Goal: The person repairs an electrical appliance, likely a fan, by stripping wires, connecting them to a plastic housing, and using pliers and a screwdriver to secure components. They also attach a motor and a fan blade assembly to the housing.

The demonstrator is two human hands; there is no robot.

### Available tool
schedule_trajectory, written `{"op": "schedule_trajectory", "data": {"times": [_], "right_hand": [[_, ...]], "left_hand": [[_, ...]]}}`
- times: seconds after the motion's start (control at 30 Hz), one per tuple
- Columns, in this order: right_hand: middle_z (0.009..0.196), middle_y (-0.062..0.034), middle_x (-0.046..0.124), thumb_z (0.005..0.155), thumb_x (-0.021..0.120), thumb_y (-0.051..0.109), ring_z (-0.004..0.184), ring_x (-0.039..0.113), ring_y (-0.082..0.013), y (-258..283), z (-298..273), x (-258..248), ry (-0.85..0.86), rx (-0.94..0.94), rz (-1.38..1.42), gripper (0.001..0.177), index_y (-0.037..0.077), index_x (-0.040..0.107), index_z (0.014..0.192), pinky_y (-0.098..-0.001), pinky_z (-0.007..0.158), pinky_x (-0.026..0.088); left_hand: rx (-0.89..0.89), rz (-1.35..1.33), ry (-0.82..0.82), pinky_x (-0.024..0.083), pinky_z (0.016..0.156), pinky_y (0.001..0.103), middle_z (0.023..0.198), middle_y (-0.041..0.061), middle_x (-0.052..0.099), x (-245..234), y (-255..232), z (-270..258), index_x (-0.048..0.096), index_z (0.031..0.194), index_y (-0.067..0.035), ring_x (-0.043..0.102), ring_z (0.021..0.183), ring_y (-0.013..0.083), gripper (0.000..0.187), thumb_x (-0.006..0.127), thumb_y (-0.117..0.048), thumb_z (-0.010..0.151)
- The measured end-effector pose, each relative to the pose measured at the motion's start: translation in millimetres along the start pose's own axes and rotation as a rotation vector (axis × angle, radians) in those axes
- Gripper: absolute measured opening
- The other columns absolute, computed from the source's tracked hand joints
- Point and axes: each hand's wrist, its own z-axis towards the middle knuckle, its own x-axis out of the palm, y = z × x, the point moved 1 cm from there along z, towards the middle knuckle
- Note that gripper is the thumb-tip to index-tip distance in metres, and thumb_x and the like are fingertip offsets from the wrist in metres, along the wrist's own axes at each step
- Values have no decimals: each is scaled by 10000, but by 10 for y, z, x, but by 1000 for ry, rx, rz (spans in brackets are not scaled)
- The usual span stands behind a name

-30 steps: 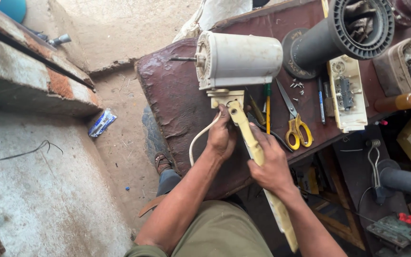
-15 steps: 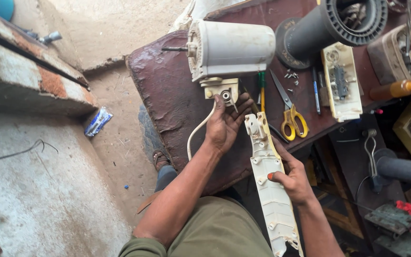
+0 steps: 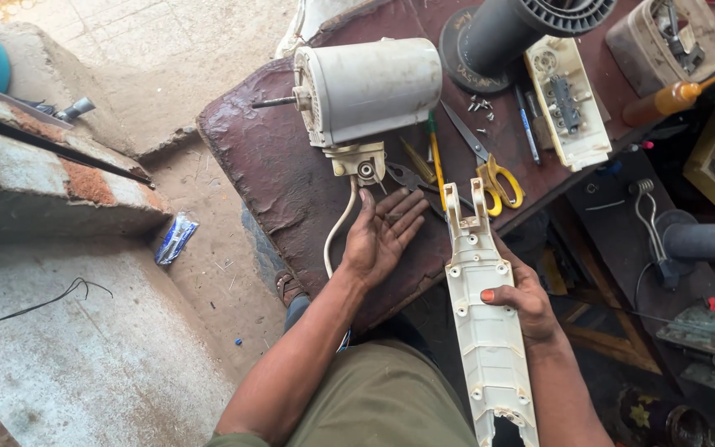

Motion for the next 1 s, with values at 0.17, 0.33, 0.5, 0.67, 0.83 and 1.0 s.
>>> {"op": "schedule_trajectory", "data": {"times": [0.17,0.33,0.5,0.67,0.83,1.0], "right_hand": [[1311,-250,651,662,646,-38,1135,677,-286,15,-117,0,-25,-8,33,948,-25,418,1582,-401,999,536],[1281,-273,644,705,656,-38,1114,683,-304,46,-164,-6,-2,-28,100,946,-43,400,1616,-415,982,559],[1321,-242,640,691,658,-36,1142,673,-279,171,-165,-188,-21,-30,72,946,-39,398,1601,-400,1003,536],[1280,-247,664,696,669,3,1128,680,-287,434,92,-443,58,23,-19,916,-38,415,1576,-386,1002,527],[1242,-289,686,822,675,168,1018,724,-323,716,547,-636,281,315,170,691,-111,496,1427,-398,879,589],[1205,-289,681,986,657,220,943,723,-284,881,991,-918,389,543,200,586,-169,516,1401,-371,799,600]], "left_hand": [[-36,59,-14,348,1223,417,1573,232,424,13,79,-169,268,1553,58,425,1470,302,844,341,-596,1024],[35,283,45,378,1211,408,1568,222,445,128,84,-145,314,1542,48,459,1454,295,615,441,-322,1067],[33,400,-38,501,1123,409,1426,209,586,364,174,48,460,1442,44,589,1325,307,480,498,-212,1037],[-39,182,-96,520,1089,420,1301,212,647,531,385,352,542,1305,42,644,1240,301,456,541,-335,1050],[-48,-21,-94,523,1025,437,1221,180,667,676,634,935,598,1291,-5,652,1147,295,510,477,-451,1077],[39,-56,-92,535,1007,478,1136,196,713,655,720,1385,607,1289,1,670,1098,322,542,395,-449,1073]]}}
